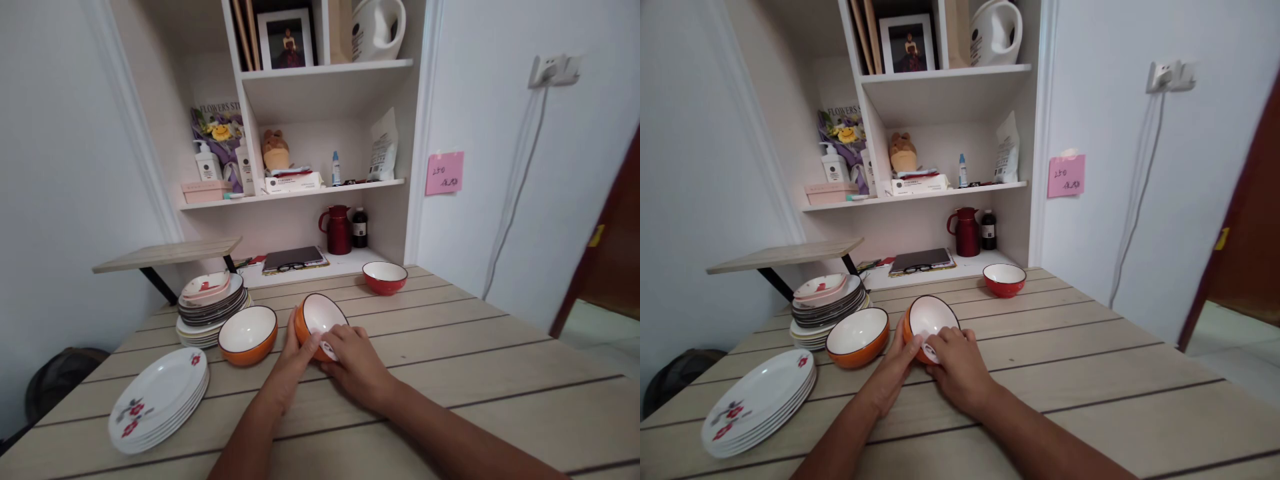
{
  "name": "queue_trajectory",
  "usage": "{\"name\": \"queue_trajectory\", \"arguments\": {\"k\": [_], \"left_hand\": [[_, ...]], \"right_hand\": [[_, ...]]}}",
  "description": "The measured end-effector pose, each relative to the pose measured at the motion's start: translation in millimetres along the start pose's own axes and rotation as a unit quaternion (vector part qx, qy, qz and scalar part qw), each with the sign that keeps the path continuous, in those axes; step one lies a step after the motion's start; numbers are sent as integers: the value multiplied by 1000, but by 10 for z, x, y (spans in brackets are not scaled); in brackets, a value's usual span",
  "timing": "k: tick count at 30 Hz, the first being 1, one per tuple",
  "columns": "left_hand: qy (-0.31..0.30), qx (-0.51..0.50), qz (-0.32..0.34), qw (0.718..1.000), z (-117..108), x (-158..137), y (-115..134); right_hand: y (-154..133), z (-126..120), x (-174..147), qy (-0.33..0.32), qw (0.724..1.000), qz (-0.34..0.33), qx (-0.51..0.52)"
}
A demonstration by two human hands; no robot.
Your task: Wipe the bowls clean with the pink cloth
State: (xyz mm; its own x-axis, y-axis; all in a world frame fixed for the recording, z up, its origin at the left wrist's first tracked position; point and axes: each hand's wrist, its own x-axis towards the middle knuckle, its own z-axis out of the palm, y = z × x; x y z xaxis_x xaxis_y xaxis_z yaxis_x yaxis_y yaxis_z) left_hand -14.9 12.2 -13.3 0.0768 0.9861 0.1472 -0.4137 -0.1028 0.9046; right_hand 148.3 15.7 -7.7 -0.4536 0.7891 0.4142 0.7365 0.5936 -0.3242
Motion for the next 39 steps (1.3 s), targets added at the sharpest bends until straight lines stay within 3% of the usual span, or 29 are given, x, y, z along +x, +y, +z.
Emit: {"name": "queue_trajectory", "arguments": {"k": [8,15,22,26,34,39], "left_hand": [[24,35,17,999,121,-75,66],[12,-38,22,999,135,-69,142],[-15,-62,14,998,61,-31,197],[-21,-64,11,998,44,-30,207],[-42,-68,8,997,2,9,161],[-28,-63,20,997,75,-27,157]], "right_hand": [[-5,13,-3,11,1000,-3,-9],[43,-53,42,3,997,-62,-36],[203,-154,80,34,979,-139,-146],[197,-148,73,52,976,-134,-161],[121,-92,22,18,988,-101,-116],[5,-22,33,23,994,-46,-92]]}}
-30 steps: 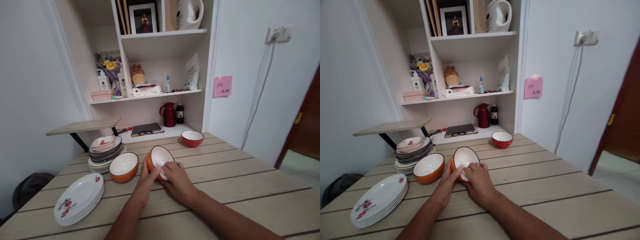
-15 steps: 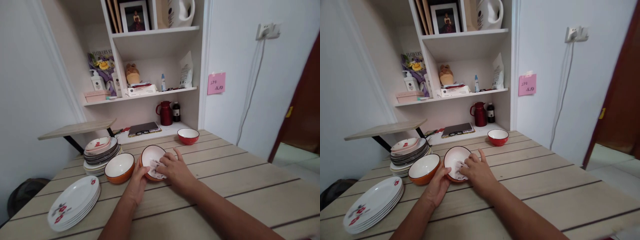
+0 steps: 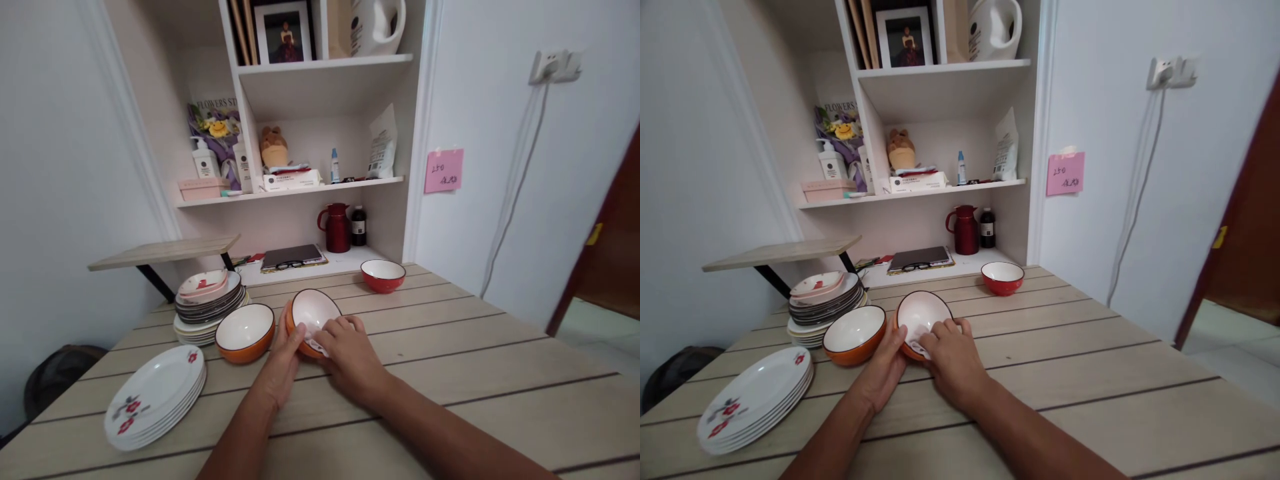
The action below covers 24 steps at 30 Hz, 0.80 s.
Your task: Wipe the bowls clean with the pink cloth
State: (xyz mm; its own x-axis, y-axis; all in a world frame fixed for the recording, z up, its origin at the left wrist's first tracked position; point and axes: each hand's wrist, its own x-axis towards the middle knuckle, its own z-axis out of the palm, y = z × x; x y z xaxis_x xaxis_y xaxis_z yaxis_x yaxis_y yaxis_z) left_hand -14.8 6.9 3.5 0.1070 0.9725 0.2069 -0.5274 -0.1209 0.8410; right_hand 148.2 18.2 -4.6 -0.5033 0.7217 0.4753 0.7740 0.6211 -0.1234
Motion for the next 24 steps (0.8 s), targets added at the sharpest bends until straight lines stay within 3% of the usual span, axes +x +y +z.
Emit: {"name": "queue_trajectory", "arguments": {"k": [3,11,18,24], "left_hand": [[16,21,-3,1000,54,-33,-18],[48,6,10,999,70,-30,-24],[25,-10,16,999,49,-16,29],[8,-6,13,1000,-1,8,50]], "right_hand": [[-29,34,6,4,1000,22,7],[-14,52,2,44,999,-20,-16],[116,-4,34,82,993,-89,-2],[277,-50,40,78,992,-85,-42]]}}
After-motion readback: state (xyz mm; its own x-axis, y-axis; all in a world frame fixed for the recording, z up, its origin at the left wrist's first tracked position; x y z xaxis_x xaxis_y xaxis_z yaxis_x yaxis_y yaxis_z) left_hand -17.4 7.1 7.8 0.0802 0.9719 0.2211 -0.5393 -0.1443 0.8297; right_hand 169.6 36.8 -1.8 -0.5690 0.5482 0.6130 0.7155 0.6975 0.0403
